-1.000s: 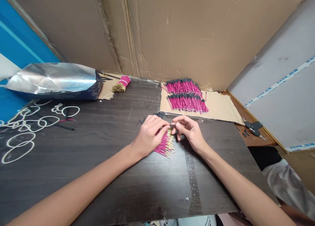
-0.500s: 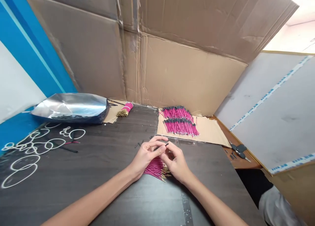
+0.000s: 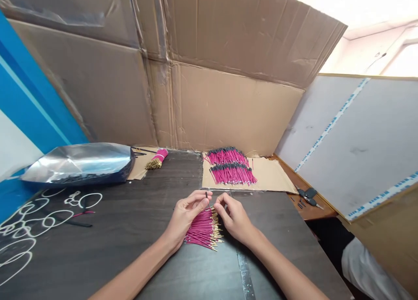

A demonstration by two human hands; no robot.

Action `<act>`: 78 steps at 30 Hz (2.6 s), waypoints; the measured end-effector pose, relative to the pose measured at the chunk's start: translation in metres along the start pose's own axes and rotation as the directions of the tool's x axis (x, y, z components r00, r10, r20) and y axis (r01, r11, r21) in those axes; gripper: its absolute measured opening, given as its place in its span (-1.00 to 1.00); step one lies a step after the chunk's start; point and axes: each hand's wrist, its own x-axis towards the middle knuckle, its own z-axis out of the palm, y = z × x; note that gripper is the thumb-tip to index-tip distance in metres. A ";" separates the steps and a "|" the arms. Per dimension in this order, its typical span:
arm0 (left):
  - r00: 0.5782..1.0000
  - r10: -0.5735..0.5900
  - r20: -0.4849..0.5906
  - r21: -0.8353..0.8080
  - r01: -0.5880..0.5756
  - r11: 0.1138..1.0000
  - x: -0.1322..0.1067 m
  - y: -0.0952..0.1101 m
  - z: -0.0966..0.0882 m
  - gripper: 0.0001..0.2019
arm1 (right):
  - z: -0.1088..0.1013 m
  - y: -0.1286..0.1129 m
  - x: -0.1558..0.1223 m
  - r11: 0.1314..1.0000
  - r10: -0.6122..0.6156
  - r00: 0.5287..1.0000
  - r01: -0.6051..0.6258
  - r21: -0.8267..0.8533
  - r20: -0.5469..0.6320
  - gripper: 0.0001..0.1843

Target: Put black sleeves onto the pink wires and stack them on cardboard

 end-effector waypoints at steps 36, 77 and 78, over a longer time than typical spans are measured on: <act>0.897 0.275 0.347 0.889 -0.407 0.208 0.010 -0.027 -0.027 -0.75 | -0.093 0.098 0.011 0.785 0.191 0.827 -0.452 -0.423 -0.529 -0.59; 0.925 0.211 0.315 0.829 -0.377 0.413 0.002 -0.024 -0.013 -0.88 | -0.009 0.026 -0.002 0.953 -0.061 0.989 0.099 -0.286 0.137 -0.90; 0.923 0.209 0.323 0.828 -0.383 0.410 0.001 -0.024 -0.012 -0.89 | -0.009 0.026 -0.002 0.955 -0.052 0.988 0.091 -0.282 0.143 -0.91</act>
